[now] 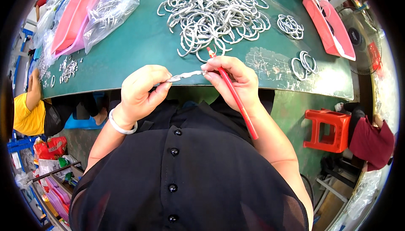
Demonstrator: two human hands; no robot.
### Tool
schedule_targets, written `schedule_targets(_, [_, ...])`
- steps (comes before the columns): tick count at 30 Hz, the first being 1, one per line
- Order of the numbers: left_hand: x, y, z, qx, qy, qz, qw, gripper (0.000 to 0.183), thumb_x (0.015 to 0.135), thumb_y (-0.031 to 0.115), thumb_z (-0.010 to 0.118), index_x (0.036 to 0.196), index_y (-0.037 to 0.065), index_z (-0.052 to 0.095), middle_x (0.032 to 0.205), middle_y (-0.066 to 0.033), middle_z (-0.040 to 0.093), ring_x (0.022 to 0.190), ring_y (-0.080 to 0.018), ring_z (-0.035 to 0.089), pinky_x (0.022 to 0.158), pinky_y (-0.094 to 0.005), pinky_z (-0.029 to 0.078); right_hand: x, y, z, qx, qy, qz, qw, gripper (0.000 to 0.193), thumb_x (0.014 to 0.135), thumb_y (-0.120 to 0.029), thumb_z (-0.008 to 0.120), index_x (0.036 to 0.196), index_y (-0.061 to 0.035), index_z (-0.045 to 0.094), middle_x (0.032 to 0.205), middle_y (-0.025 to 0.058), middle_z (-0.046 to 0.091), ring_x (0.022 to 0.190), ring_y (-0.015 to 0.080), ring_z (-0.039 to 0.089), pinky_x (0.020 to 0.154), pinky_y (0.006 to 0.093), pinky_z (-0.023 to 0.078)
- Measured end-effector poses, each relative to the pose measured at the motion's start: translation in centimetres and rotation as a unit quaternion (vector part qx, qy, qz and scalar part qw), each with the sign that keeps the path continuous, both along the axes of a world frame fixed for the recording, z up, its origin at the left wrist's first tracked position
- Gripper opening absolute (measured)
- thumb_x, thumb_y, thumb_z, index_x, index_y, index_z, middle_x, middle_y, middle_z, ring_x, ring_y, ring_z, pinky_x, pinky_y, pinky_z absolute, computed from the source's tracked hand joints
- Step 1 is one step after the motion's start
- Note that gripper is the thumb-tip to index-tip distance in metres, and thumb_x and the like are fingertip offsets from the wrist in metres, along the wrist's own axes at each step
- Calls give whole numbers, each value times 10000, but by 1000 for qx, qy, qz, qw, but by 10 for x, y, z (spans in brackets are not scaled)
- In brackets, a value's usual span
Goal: The person picks up metal rings from a pile on a workbench, marks each one with a red marker, and places some into a pink tray.
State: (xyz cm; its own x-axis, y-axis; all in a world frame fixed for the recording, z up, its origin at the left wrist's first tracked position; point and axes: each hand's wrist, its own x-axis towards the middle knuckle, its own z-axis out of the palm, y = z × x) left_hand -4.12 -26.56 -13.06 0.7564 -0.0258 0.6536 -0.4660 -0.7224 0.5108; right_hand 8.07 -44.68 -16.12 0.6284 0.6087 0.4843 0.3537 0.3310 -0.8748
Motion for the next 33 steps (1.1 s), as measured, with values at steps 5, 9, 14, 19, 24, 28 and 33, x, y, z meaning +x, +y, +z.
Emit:
schedule_targets(5, [-1,-1,0,-12,1,13,1000,159,685,-68,634,826,-21,577,767,-120,601,671,-219,591,608,-272,470,-1,-2,5,1,-37,-25,999,245,744,127,598,954,4,566,872,81,617,835,132,607,745,244,488])
schedule_targets(9, [-1,5,-10,-55,17,24,998,117,727,-69,620,831,-35,579,783,-116,608,693,-186,598,628,-260,477,-1,0,17,15,-130,-36,991,239,709,120,627,912,3,583,819,87,621,730,152,608,663,254,489])
schedule_targets(14, [-1,7,-36,-251,87,-18,964,120,796,-67,572,913,-41,578,857,-103,604,750,-150,599,677,-243,491,-6,8,38,28,-199,-53,978,243,668,98,659,876,-9,596,762,86,615,657,183,596,597,265,473])
schedule_targets(19, [2,0,-40,-398,142,-38,905,124,816,-32,566,940,-33,584,857,-94,610,747,-148,601,678,-242,492,-10,15,47,30,-240,-45,969,253,649,80,677,872,-12,604,742,83,605,613,203,579,555,276,465])
schedule_targets(24, [2,-2,-39,-485,171,-59,856,139,842,35,559,963,-30,586,850,-97,632,746,-141,604,682,-246,493,-13,18,49,30,-240,-43,969,252,658,41,695,884,-22,602,740,80,605,593,201,570,539,272,459])
schedule_targets(28, [3,-2,-41,-516,184,-65,834,141,832,12,570,967,-23,594,855,-78,624,762,-126,611,692,-232,502,-14,19,51,21,-246,-26,969,265,672,73,670,909,-9,581,760,96,614,616,187,575,552,264,455])
schedule_targets(33, [8,-6,-42,-551,150,-66,818,148,865,63,539,984,-20,568,851,-85,621,741,-134,608,692,-247,498,-14,21,48,22,-239,-30,970,249,664,20,694,889,-39,604,752,72,611,595,204,567,538,278,452])
